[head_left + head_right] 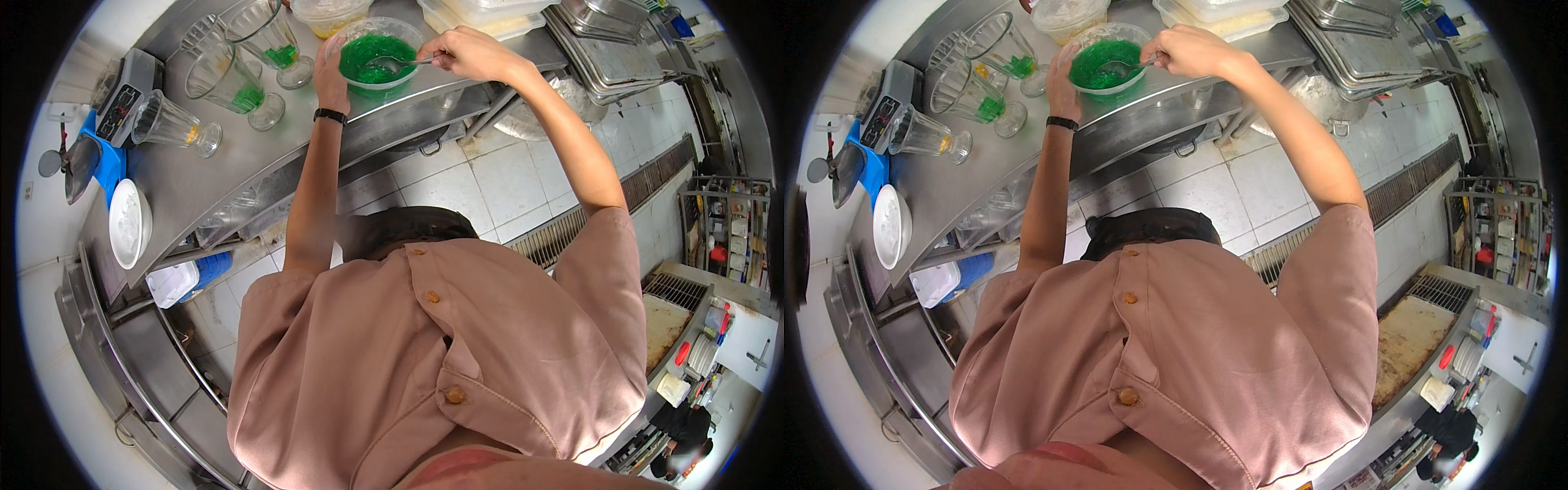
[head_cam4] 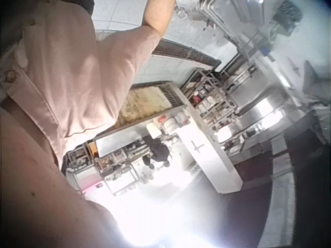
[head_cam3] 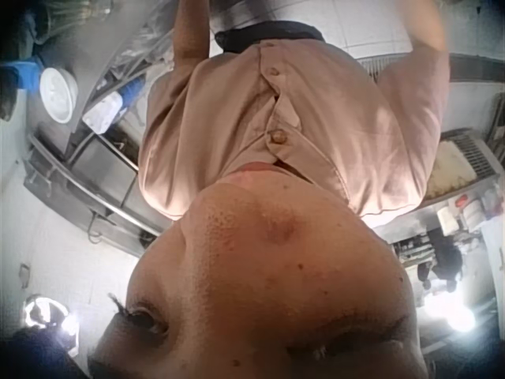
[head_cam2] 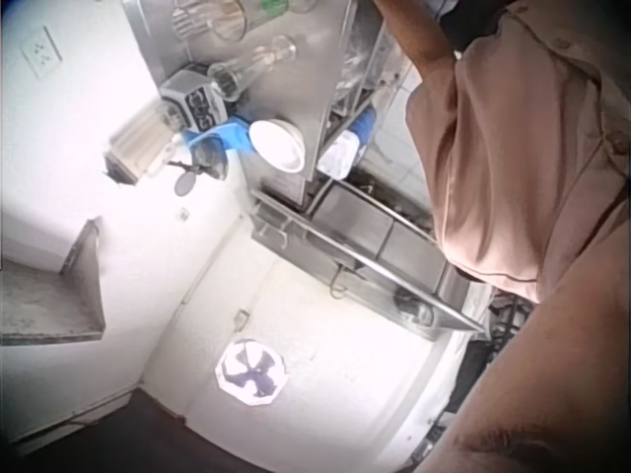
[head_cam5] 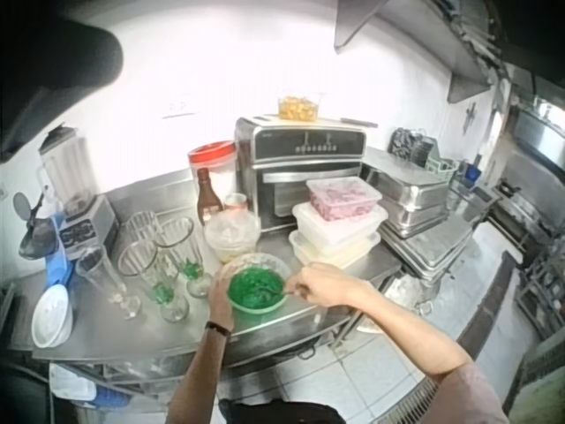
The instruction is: The person walks to a sink, washes a spoon, and returns to a prep counter. They scoop yellow and green ingredients from containers into several tall glasses using the spoon. The person then rinses the spoon again at the sink.
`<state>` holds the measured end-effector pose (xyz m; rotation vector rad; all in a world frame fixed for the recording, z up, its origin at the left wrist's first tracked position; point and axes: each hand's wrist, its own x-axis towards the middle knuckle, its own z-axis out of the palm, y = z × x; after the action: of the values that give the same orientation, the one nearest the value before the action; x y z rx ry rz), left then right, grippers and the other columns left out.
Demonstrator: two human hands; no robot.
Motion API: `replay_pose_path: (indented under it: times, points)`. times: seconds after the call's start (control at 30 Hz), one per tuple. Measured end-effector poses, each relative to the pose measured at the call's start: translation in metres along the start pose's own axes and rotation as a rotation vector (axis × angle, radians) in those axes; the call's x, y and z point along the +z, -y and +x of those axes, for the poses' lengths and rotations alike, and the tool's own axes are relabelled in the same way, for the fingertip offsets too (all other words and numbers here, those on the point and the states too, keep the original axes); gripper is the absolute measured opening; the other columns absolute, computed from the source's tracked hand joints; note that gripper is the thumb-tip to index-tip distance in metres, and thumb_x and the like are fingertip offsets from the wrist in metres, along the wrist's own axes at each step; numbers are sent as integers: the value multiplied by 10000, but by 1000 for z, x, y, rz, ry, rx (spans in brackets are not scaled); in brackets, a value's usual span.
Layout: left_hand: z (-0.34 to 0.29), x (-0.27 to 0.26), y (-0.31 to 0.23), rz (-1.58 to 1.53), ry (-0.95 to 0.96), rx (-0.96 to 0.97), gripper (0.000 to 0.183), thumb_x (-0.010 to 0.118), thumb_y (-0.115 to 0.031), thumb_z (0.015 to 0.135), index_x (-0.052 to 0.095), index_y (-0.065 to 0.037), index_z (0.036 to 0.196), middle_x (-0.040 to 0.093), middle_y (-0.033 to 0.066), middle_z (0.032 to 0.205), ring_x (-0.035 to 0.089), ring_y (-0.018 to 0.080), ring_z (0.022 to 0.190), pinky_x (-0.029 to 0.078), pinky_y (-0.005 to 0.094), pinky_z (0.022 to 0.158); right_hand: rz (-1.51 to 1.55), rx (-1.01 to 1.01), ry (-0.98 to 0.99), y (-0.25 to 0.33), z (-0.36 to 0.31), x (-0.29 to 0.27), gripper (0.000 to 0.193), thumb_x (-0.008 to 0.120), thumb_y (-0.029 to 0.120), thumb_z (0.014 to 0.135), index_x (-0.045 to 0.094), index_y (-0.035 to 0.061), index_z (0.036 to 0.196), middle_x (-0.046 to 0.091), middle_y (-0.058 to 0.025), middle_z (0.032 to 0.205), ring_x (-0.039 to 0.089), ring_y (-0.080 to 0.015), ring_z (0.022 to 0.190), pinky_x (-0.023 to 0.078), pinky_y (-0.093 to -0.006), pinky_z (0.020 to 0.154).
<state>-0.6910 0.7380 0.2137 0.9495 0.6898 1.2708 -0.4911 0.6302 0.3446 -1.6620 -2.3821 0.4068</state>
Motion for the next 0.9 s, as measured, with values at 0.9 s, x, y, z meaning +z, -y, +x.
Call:
replay_pose_path:
  times: [0.9]
  points:
    - [-12, -11, -11, -174, 292, -244, 530, 412, -344, 973, 312, -35, 1393, 328, 67, 1430, 282, 177, 1316, 192, 318, 1098, 764, 251, 198, -36, -3, 10, 246, 540, 109, 899, 629, 95, 1128, 462, 58, 638, 327, -8, 507, 228, -191, 424]
